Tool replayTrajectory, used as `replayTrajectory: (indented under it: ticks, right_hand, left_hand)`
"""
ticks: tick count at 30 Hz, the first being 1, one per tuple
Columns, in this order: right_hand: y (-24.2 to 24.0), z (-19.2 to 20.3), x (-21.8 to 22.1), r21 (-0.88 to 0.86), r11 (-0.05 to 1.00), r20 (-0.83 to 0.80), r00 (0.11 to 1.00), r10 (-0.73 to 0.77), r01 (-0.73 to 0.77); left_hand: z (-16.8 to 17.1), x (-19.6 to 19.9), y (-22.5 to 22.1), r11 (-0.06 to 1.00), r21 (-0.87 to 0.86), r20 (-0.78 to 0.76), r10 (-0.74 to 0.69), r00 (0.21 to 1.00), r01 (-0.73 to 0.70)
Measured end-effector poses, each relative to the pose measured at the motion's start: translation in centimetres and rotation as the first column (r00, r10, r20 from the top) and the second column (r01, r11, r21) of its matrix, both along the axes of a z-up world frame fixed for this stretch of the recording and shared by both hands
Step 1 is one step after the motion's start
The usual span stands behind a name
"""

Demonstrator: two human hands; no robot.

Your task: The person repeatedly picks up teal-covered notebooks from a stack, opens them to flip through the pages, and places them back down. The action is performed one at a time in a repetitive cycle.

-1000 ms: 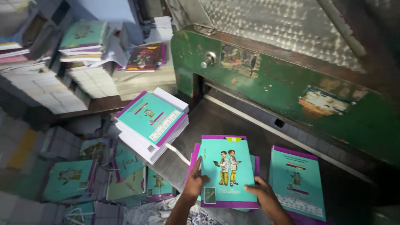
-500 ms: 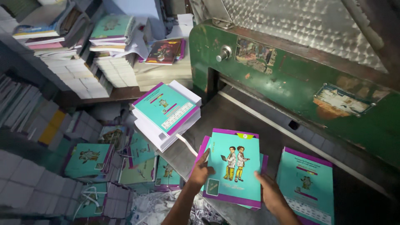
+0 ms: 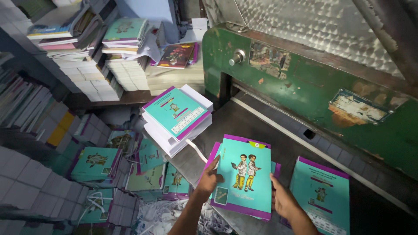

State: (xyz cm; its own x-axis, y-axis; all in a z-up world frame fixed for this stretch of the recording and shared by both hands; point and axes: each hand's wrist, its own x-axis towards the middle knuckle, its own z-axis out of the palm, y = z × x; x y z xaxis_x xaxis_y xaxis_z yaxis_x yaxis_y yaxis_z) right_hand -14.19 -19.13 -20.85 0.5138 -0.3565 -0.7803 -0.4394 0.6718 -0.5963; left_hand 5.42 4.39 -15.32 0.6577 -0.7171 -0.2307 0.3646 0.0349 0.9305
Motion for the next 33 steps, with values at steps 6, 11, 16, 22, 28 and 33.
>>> replayTrajectory:
  ticks: [6,11,16,22,28,33]
  right_hand:
    - [-0.1,-0.1,-0.1,-0.075,0.997,0.006,1.000,-0.026,0.026]
    - [-0.3,-0.9,-0.4,-0.085,0.996,0.039,0.999,0.002,0.001]
    - [-0.1,-1.1,-0.5,-0.091,0.996,0.011,1.000,-0.003,0.004]
    - [0.5,0.7,-0.9,-0.123,0.992,0.029,1.000,-0.001,0.005]
    - [2.4,3.6,-1.6,-0.107,0.994,0.188,0.982,0.014,0.006]
    - [3.4,6.5,-1.8,-0.173,0.978,0.248,0.966,-0.071,0.116]
  left_hand:
    - [-0.2,0.3,0.3,1.000,-0.006,-0.011,-0.010,1.000,0.010]
    - [-1.1,0.1,0.2,0.999,0.038,0.000,0.000,1.000,0.000]
    - [-2.5,0.5,0.4,0.997,-0.071,-0.030,-0.018,0.999,0.016]
    - [-2.9,0.4,-0.3,0.999,-0.046,-0.025,0.001,1.000,-0.002]
    - [-3.2,0.1,-0.4,0.999,-0.039,-0.020,0.015,1.000,-0.016]
    - [-2.8,-0.6,-1.4,0.992,-0.128,0.180,0.033,0.983,-0.010]
